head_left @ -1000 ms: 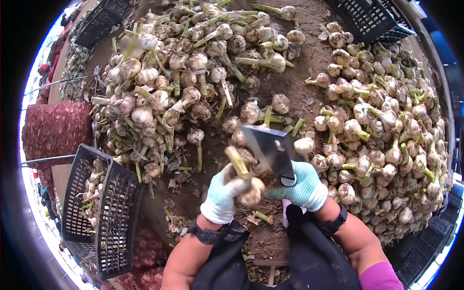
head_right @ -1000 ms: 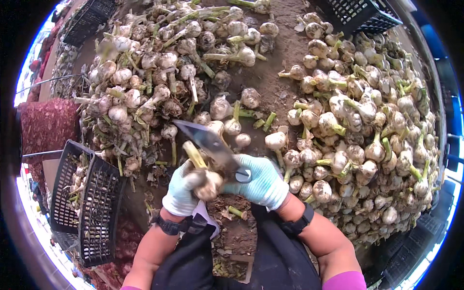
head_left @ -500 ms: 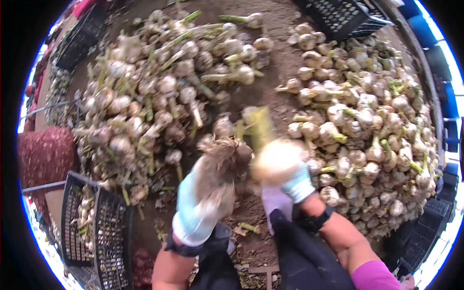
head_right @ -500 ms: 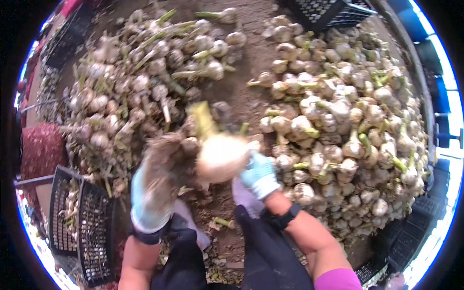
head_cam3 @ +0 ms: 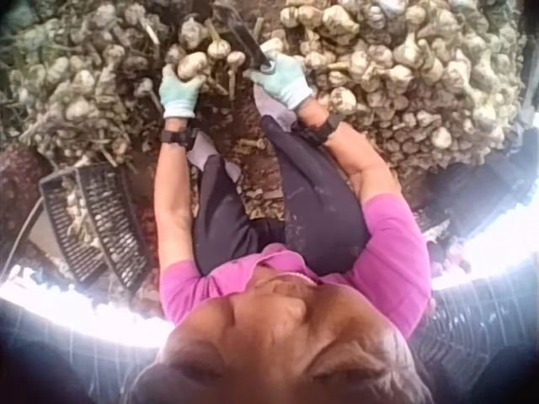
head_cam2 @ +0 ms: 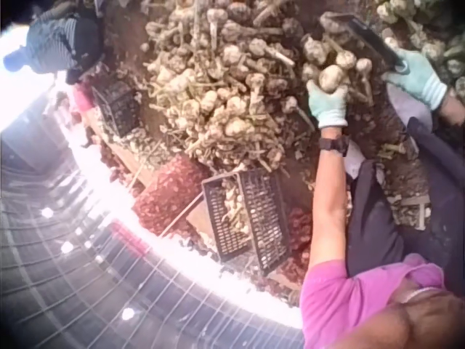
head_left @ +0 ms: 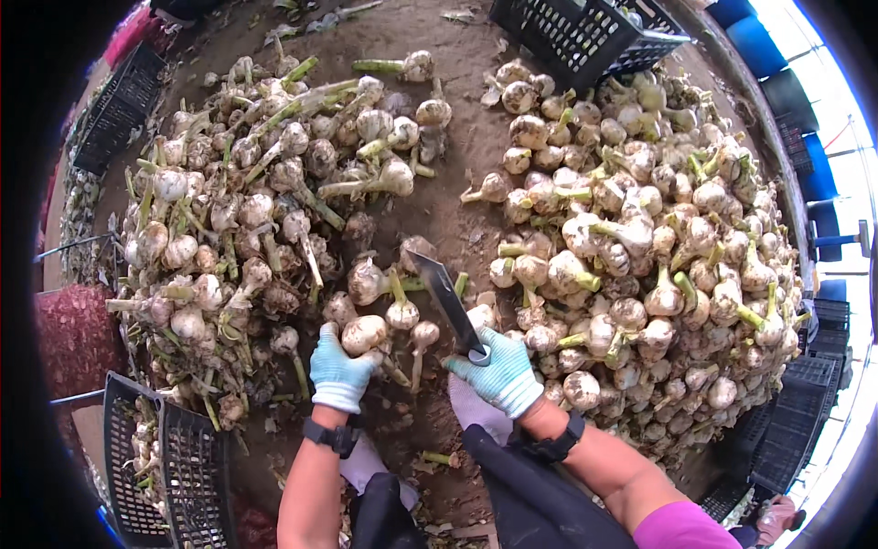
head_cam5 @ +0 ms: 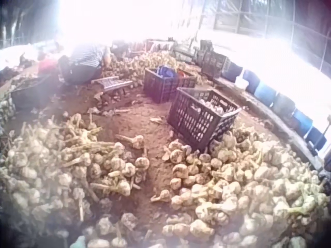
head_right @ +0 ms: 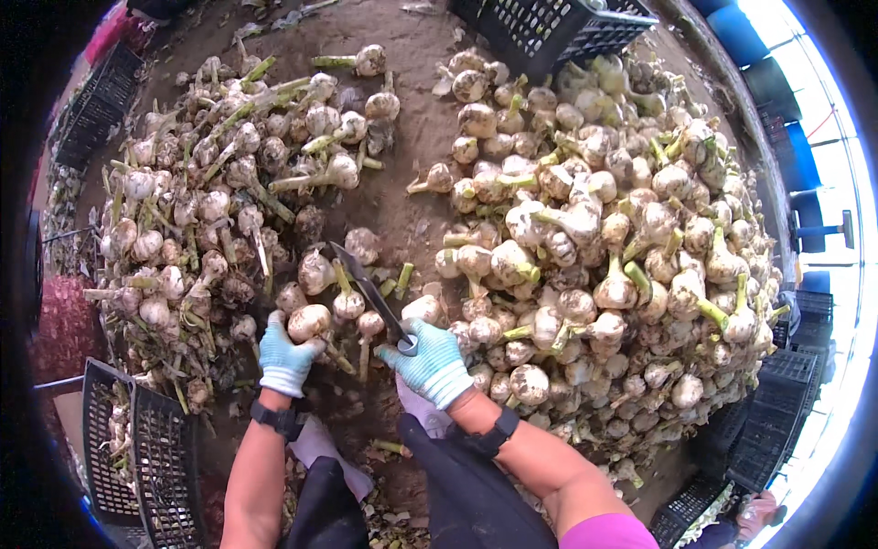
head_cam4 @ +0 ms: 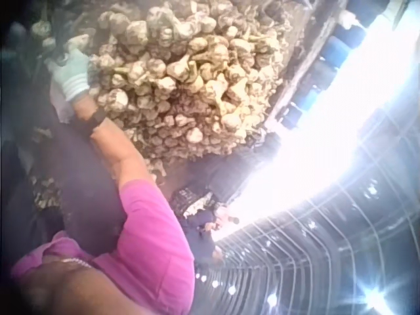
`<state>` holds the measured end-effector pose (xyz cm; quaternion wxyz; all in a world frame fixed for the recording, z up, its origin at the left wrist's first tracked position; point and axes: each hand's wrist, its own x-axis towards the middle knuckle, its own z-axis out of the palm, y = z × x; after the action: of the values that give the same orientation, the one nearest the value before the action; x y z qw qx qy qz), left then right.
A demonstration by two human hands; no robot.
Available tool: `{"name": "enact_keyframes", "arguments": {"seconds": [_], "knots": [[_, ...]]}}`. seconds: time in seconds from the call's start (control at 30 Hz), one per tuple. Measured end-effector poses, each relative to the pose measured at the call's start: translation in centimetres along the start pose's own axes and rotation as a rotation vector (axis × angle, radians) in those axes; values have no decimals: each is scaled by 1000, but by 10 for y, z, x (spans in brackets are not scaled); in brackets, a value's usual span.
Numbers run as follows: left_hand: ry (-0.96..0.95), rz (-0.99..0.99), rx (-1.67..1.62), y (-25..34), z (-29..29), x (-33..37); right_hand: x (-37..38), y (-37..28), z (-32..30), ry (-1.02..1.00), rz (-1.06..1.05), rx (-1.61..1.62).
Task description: Processing garlic bulbs by trimming roots and stems using a cleaver.
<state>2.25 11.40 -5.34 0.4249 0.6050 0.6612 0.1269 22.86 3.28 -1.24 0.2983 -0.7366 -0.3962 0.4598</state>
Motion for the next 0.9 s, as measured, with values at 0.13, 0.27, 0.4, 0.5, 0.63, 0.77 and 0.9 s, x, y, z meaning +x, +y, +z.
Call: {"name": "enact_keyframes", "arguments": {"seconds": [0.13, 0.27, 0.4, 0.5, 0.63, 0.77, 0.9], "knots": [[-161, 153, -450, 32, -12, -27, -11, -10, -5, 81, -413, -194], [-354, 151, -830, 34, -22, -42, -22, -39, -8, -53, -718, -474], [-340, -55, -1138, 30, -30, -56, -25, -42, 3, -58, -806, -594], [-279, -53, -1083, 23, -38, -60, -26, -47, 14, -206, -808, -624], [-201, -97, -984, 31, -41, -69, -33, -52, 21, -201, -813, -497], [-170, -51, -832, 29, -46, -74, -28, -49, 28, -206, -830, -411], [-277, -93, -994, 23, -48, -78, -24, -33, 39, -129, -842, -359]]}}
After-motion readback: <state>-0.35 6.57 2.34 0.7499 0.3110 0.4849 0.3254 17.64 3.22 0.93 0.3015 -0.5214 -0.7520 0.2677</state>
